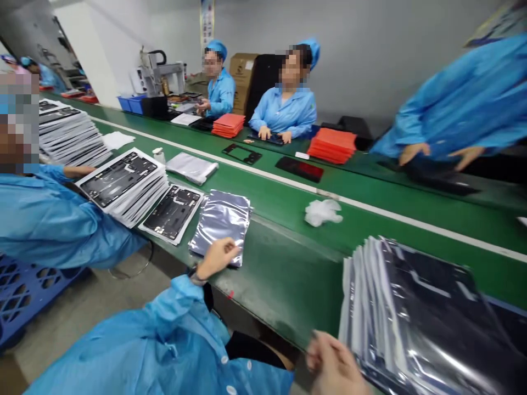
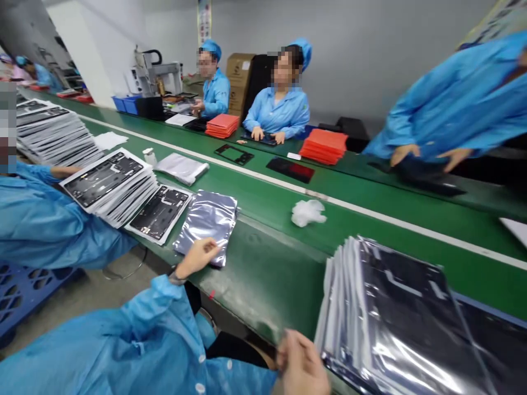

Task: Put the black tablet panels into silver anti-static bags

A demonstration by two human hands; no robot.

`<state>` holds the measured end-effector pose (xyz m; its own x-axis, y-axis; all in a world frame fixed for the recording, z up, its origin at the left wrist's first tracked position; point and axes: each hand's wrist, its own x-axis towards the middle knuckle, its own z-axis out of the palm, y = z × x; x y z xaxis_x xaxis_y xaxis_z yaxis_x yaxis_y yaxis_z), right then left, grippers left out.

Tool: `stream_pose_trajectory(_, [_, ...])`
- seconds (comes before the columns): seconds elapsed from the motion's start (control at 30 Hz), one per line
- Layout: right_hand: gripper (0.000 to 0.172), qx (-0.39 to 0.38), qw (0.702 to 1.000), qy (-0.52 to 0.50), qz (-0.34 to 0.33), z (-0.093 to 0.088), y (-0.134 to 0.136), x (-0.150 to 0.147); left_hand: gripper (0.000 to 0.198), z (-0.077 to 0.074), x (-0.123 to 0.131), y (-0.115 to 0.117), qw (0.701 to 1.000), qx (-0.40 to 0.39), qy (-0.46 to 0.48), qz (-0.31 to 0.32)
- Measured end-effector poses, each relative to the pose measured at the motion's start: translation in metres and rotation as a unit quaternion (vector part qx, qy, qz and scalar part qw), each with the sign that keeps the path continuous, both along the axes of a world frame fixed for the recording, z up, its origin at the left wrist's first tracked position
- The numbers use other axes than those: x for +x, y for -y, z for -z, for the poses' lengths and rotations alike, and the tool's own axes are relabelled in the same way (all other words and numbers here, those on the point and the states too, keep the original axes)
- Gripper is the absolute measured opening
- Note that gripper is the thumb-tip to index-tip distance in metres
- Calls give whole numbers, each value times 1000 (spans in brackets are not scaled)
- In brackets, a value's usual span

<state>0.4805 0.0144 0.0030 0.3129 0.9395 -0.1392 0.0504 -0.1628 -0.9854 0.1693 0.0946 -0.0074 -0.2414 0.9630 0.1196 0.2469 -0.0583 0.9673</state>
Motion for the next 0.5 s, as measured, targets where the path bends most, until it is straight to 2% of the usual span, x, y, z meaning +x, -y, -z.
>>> stream_pose_trajectory(0.07, [38,-28,986,-44,-157,4,-2,-58,18,11,-63,51,990,-11,-3,-139])
stream_pose_trajectory(0.13, [42,-40,957,-85,-274,7,-6,-115,21,20,-116,91,963,-43,35,-262])
stream_pose_trajectory(0.2, [44,-47,925,-119,-359,11,-11,-170,27,26,-152,116,943,-80,87,-312])
stream_pose_trajectory(0.27, [48,-58,895,-134,-421,16,-17,-225,34,30,-173,125,935,-98,117,-321])
stream_pose_trajectory(0.33, [55,-71,875,-124,-463,24,-23,-278,40,34,-180,121,933,-106,136,-315])
stream_pose_trajectory(0.43, [58,-87,875,-93,-468,39,-29,-342,46,39,-179,105,931,-119,166,-303])
stream_pose_trajectory(0.5, [55,-101,882,-66,-456,50,-31,-368,47,43,-178,97,928,-121,176,-306])
